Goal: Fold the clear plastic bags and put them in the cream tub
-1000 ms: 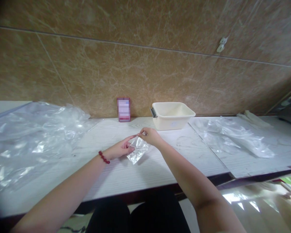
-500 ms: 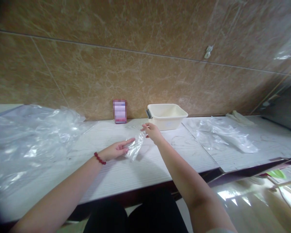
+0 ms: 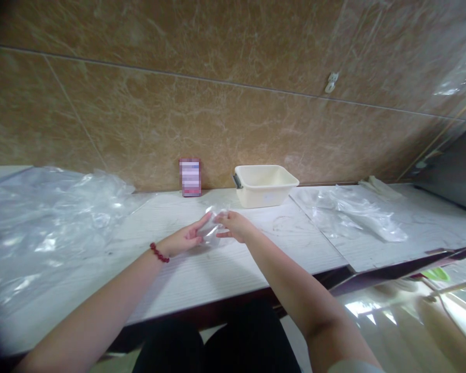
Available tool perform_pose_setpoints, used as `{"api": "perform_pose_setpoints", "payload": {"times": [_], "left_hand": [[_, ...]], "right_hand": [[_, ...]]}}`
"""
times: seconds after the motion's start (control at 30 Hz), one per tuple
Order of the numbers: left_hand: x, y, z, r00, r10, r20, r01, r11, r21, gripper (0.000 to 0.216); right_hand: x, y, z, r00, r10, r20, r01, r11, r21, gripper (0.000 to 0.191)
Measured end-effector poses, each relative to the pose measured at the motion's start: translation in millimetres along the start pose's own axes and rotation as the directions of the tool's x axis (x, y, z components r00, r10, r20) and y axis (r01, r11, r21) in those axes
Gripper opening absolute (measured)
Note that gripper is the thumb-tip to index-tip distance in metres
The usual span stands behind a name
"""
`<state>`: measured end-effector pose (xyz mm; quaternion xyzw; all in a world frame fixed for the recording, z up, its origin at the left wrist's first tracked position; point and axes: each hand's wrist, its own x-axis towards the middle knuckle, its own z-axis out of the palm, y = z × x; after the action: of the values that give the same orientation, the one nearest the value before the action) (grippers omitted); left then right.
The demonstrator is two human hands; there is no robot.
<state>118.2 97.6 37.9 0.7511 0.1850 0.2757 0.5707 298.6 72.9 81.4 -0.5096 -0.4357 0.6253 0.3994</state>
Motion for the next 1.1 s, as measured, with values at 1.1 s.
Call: {"api": "perform_pose_setpoints", "payload": {"times": [1.1], "left_hand": [[4.9,6.4,3.0,0.935,-0.168,-0.313,-0.059,0.795,-0.604,0.066]], "right_hand": [[-2.7,4.7,11.5,0.999,-0.026,-0.031,0.029,0.994,0.102,0.013]]}}
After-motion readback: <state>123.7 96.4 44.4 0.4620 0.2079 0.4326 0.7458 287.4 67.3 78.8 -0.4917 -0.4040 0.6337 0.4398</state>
